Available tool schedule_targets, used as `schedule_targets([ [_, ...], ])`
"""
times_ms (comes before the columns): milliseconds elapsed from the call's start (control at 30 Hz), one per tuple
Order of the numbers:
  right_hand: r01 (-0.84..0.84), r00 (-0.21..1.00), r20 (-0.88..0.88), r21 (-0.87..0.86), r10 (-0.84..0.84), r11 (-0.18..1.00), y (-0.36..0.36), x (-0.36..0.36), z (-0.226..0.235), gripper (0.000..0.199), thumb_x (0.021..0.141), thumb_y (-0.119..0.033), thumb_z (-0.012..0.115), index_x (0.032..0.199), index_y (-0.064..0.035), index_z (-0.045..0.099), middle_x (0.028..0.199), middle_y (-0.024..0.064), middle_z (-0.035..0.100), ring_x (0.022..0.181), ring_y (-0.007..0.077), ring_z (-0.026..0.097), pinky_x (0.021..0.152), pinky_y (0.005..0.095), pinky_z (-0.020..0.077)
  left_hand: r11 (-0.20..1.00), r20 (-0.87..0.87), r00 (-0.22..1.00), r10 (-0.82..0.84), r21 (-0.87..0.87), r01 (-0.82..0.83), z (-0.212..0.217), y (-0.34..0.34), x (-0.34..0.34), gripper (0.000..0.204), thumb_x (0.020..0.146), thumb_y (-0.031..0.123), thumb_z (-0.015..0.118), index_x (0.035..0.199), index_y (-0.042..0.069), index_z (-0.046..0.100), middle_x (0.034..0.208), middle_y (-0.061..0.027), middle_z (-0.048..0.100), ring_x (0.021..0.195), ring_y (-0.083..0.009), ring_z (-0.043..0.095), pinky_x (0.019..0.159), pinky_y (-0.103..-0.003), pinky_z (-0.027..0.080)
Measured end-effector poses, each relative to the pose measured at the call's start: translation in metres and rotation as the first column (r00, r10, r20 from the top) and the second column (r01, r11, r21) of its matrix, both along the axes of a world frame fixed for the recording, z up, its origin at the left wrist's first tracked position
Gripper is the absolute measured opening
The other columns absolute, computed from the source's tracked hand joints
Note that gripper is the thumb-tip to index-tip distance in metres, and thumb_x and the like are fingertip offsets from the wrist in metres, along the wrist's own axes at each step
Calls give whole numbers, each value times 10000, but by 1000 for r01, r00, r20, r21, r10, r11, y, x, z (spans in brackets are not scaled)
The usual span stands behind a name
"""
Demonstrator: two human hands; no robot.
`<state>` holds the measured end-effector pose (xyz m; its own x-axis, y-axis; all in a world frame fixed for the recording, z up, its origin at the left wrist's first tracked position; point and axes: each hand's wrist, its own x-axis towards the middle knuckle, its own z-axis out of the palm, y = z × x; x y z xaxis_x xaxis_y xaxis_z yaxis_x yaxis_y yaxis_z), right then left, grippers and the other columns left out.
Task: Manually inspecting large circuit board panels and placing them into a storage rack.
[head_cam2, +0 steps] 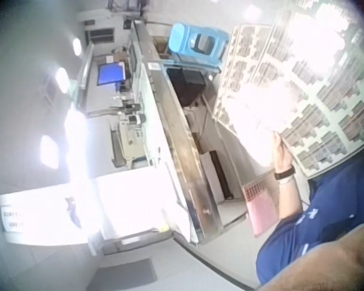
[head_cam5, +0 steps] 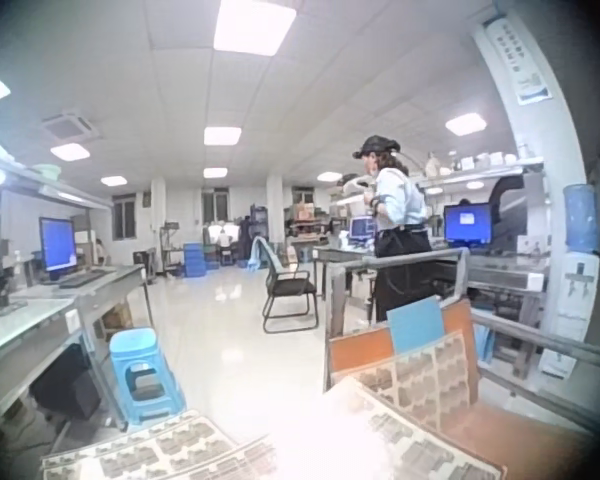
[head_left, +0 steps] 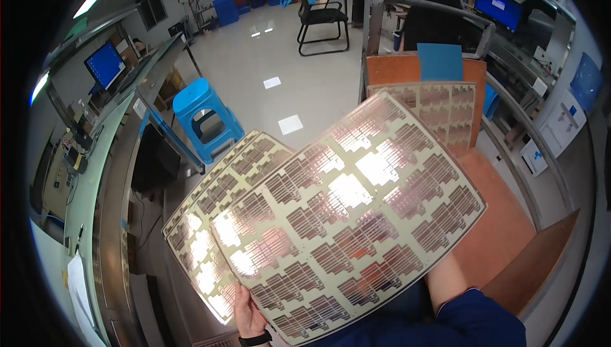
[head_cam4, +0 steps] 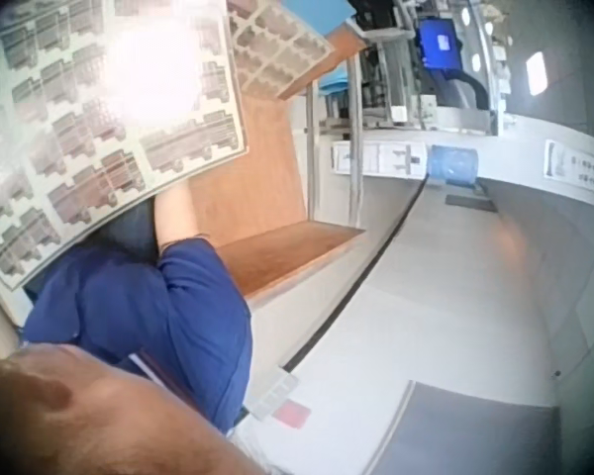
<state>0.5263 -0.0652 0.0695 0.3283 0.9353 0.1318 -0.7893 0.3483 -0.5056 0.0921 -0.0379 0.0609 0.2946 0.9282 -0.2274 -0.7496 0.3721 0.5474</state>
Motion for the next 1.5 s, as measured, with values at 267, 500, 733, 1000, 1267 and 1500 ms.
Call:
schedule_targets([
  [267,-94,966,-238,29,98,995,-30,-84,60,528,956,-440,323,1326,-68,375,1308,84,451,1180,273,450,984,436,372,990,258,956,142,-48,-134,28,-5,36,364,958,127,401,1318,94,361,1262,-90,495,1085,-217,540,931,-413,471],
  [500,188,980,75,-15,-186,982,-40,-62,60,418,888,-48,486,1289,-20,373,1206,117,510,1077,236,536,897,377,460,958,-8,1000,-22,286,23,52,-20,89,448,911,131,512,1328,104,349,1272,-102,491,1110,-251,523,907,-413,468],
  [733,516,835,204,34,-512,856,-102,70,79,338,901,-72,461,1229,3,431,1137,139,563,951,259,607,776,383,537,966,-233,971,-58,232,114,44,-5,65,364,931,160,486,1270,58,403,1195,-189,533,1032,-301,571,867,-387,494],
  [1000,788,611,312,-155,-727,596,-158,148,23,306,910,-60,449,1196,48,429,1146,150,536,1004,245,574,852,350,510,989,-258,966,13,142,24,34,5,60,289,929,151,486,1182,11,481,1100,-170,588,947,-261,601,816,-341,511],
  [1267,760,645,390,-415,-657,500,-126,188,-50,294,893,-75,453,1168,28,455,1162,139,511,1044,241,524,844,377,487,994,-264,964,34,111,-5,30,12,58,255,930,128,470,1150,1,495,1077,-168,594,931,-251,604,808,-330,512],
  [1500,610,769,452,-304,-453,732,16,147,21,626,943,-407,419,1433,-99,182,1421,155,302,1287,270,350,959,453,424,992,-257,960,109,89,-89,29,17,45,260,931,121,468,1156,-6,490,1086,-167,586,922,-243,603,809,-331,517],
])
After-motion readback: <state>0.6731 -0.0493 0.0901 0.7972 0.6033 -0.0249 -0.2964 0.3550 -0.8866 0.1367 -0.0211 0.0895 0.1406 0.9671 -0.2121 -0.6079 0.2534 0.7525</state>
